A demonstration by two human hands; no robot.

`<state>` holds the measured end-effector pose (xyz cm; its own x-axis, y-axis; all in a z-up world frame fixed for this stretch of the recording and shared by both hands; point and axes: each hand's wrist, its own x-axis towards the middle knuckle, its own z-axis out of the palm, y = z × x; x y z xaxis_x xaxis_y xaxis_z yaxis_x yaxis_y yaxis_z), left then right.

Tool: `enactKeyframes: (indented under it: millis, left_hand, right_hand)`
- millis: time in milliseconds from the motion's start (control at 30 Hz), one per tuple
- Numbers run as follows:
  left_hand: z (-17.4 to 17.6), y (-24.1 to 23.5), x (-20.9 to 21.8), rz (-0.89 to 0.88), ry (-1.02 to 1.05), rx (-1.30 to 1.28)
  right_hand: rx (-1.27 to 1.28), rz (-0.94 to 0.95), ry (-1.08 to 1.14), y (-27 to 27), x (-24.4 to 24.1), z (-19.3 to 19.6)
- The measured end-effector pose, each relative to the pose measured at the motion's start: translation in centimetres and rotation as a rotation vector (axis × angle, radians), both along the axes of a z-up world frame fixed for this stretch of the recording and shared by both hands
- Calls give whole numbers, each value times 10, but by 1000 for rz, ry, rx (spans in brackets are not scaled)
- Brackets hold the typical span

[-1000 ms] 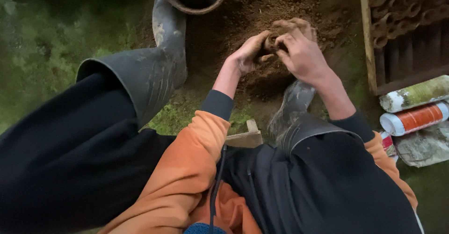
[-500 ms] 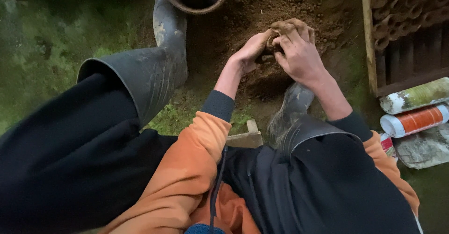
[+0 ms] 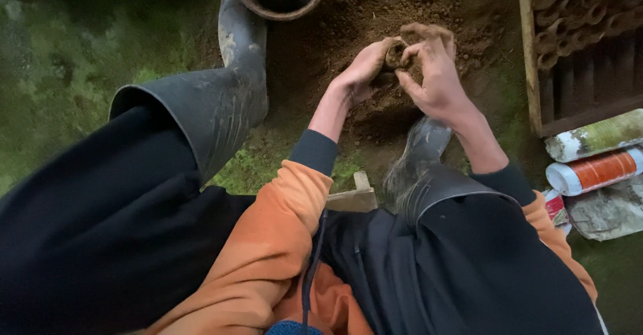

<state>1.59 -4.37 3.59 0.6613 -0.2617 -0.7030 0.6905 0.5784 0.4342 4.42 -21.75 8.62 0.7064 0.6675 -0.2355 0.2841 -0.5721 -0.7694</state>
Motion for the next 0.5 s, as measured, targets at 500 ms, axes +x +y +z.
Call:
enactKeyframes:
  millis: [500]
  left_hand:
    - [-3,4,2,65,-201,-70]
  right_hand:
    - [152,58,-515,0,-1,-7]
